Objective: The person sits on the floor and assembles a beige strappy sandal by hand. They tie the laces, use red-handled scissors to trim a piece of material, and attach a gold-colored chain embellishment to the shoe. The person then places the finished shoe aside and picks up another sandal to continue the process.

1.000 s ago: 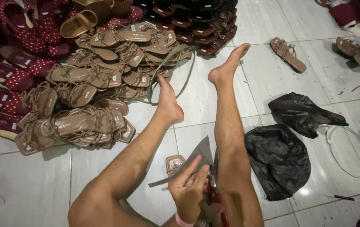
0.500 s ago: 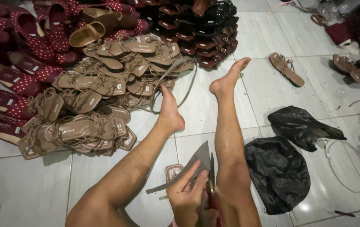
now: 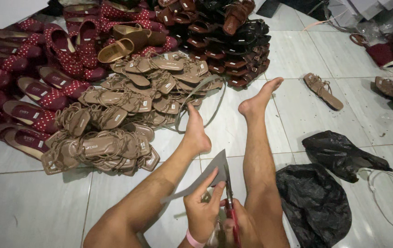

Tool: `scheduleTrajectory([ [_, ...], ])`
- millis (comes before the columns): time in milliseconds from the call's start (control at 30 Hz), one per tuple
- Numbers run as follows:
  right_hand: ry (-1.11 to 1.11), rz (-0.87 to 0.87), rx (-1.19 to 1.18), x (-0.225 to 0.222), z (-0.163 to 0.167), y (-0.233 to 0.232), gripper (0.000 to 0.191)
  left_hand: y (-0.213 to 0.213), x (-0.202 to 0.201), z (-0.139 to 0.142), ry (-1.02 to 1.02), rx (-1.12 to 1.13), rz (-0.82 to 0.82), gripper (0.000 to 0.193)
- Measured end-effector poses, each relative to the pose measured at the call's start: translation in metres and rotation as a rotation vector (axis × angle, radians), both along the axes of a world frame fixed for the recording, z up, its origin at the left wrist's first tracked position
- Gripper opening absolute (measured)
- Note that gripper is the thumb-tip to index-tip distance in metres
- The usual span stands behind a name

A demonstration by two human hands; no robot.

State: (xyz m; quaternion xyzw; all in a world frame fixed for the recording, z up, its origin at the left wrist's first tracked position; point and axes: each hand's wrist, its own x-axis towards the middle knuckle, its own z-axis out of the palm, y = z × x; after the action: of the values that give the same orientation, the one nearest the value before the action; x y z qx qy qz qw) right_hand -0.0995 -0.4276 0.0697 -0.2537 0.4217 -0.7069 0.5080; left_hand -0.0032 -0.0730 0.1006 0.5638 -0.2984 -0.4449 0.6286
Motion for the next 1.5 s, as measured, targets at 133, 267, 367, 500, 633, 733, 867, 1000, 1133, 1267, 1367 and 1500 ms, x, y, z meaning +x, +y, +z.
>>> scheduleTrajectory([
  [133, -0.024, 0.011, 0.035, 0.000, -0.001, 0.000, 0.102, -0.001, 0.004, 0.012, -0.137, -0.001, 0.000, 0.035],
  [267, 0.013, -0.016, -0.048, -0.002, -0.007, -0.007, 0.104, -0.002, 0.007, 0.018, -0.597, -0.283, 0.132, 0.031],
  [367, -0.019, 0.006, 0.002, -0.002, -0.008, -0.007, 0.103, -0.003, 0.009, 0.013, -0.693, -0.301, 0.175, 0.035],
  [500, -0.051, 0.034, 0.068, -0.001, -0.003, -0.002, 0.102, -0.003, 0.010, -0.006, 0.047, -0.089, -0.026, 0.039],
  [633, -0.045, 0.026, 0.070, -0.001, -0.003, -0.002, 0.102, 0.001, 0.002, -0.024, 0.258, -0.047, 0.023, 0.041],
  [733, -0.053, 0.035, 0.068, -0.002, -0.009, -0.005, 0.102, 0.004, -0.004, -0.029, 0.267, 0.017, 0.081, 0.041],
  [867, -0.015, 0.028, -0.011, -0.002, -0.009, -0.003, 0.104, 0.005, -0.007, -0.027, 0.257, -0.017, 0.133, 0.040],
  [1000, -0.035, 0.026, 0.003, 0.000, -0.004, -0.002, 0.103, 0.005, -0.009, -0.023, 0.270, -0.007, 0.159, 0.040],
  [1133, -0.029, 0.020, -0.013, -0.001, -0.007, -0.005, 0.103, 0.006, -0.010, -0.021, 0.261, 0.020, 0.178, 0.039],
  [1267, -0.011, 0.020, -0.013, 0.001, 0.001, 0.003, 0.103, 0.006, -0.011, -0.019, 0.279, 0.008, 0.169, 0.039],
  [1367, -0.014, 0.018, 0.004, 0.009, 0.032, 0.022, 0.103, 0.007, -0.011, -0.020, 0.276, -0.024, 0.161, 0.038],
  [1500, -0.048, 0.063, 0.093, 0.009, 0.039, 0.030, 0.102, 0.008, -0.009, -0.022, 0.279, 0.050, 0.134, 0.038],
])
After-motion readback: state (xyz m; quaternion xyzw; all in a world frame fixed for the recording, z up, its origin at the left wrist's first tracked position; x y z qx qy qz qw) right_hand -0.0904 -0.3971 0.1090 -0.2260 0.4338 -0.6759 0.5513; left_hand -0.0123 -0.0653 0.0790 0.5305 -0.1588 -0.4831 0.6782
